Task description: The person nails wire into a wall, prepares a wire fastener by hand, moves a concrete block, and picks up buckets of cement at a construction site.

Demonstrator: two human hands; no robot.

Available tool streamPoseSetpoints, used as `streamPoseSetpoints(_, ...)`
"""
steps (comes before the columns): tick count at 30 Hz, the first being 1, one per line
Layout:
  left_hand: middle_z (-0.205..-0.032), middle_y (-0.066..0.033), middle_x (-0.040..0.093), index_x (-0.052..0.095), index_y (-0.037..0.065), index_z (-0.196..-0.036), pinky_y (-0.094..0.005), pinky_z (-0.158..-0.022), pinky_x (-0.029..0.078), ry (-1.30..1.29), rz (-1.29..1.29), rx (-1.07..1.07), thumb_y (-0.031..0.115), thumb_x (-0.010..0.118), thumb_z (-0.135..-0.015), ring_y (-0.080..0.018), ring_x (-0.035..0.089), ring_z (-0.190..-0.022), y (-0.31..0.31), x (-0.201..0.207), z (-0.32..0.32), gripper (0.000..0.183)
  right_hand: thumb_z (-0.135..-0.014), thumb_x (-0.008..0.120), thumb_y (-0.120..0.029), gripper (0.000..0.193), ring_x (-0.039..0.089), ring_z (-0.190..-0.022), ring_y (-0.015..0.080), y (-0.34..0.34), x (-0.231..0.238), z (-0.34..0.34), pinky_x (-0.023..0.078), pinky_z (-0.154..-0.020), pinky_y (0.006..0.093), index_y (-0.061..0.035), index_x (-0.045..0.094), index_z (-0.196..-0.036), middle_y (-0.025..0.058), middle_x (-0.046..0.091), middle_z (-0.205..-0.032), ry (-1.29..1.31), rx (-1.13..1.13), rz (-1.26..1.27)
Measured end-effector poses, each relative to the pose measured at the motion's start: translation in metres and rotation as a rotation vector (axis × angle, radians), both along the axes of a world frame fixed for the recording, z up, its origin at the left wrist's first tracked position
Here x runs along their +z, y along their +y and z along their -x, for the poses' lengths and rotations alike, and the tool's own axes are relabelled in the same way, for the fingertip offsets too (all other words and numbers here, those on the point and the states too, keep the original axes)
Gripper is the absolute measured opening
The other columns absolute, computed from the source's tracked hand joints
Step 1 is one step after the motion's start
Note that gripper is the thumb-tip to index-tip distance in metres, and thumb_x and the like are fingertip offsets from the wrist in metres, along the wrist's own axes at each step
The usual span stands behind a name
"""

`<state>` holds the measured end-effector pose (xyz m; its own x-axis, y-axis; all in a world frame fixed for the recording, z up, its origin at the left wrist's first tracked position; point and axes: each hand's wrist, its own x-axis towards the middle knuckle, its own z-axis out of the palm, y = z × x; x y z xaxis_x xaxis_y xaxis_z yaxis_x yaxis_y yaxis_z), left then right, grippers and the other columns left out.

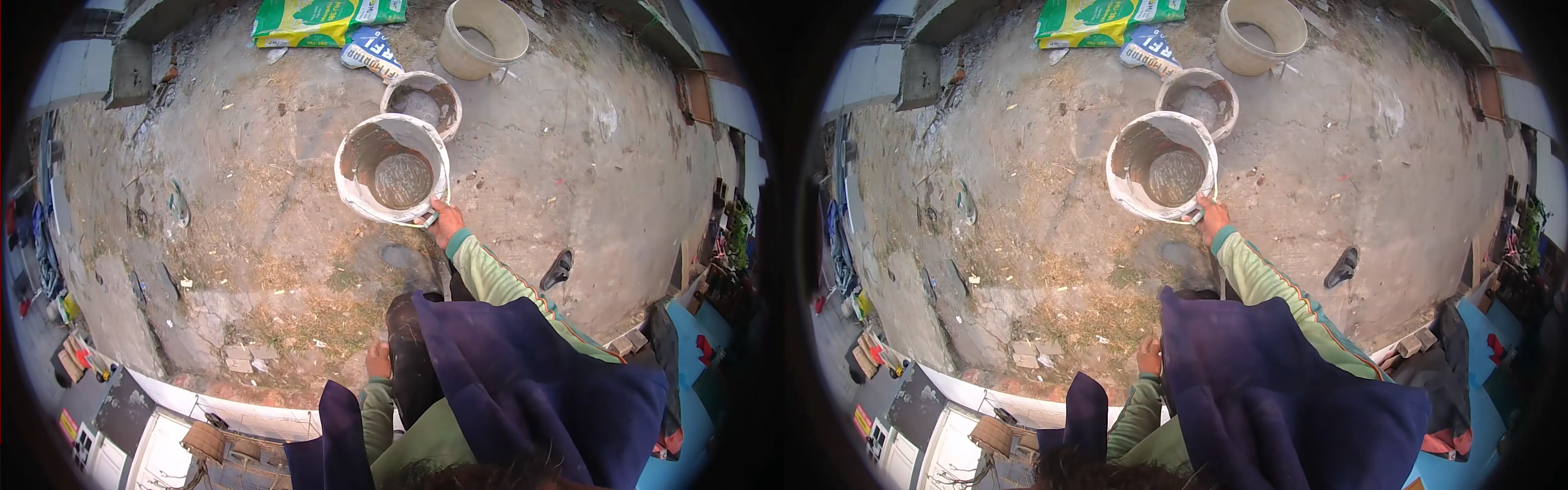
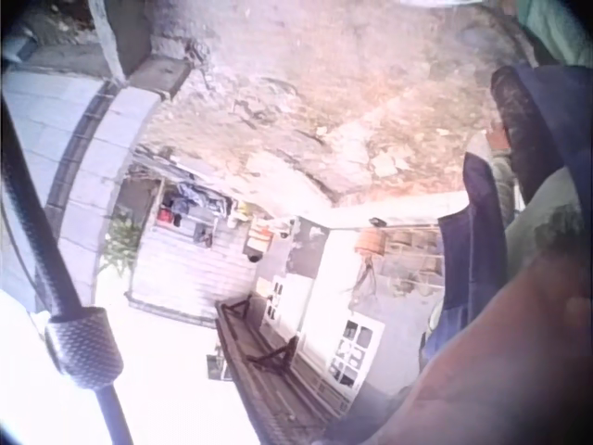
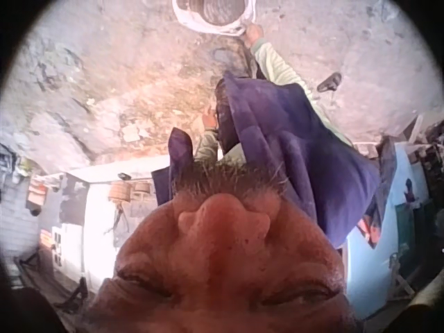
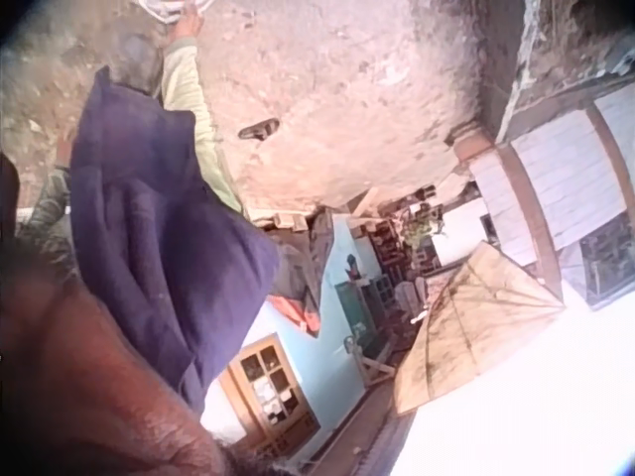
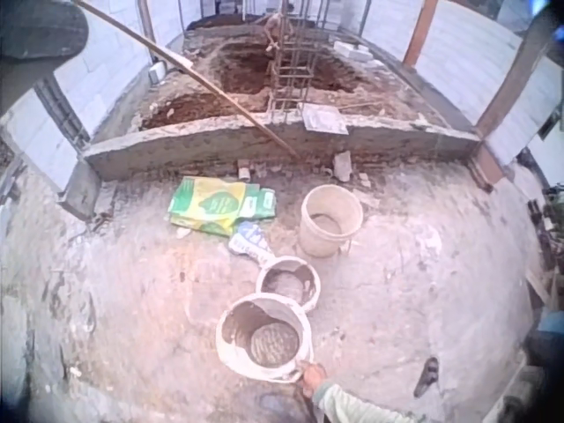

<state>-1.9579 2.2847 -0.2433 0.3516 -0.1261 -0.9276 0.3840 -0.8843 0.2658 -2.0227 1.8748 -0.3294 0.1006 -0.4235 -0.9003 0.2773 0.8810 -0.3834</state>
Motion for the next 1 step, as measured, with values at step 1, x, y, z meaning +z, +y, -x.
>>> streamPoseSetpoints(1,-0.131,-0.0218,0.06,0.04,-0.006,-0.146,-0.0331,-0.104,0.043,-0.029,0.003,-0.076,0.022,0.061,-0.095,-0.0256,0.059,-0.121,0.0195,-0.0073,0.005,0.062,-0.099,0.057,-0.022,0.041,0.065,-0.104,0.0297,0.0092,-0.0133,-0.008,0.061,-0.075,0.0438,-0.0003,0.047,-0.132,0.0141,0.061,-0.122,-0.024,0.014,-0.032)
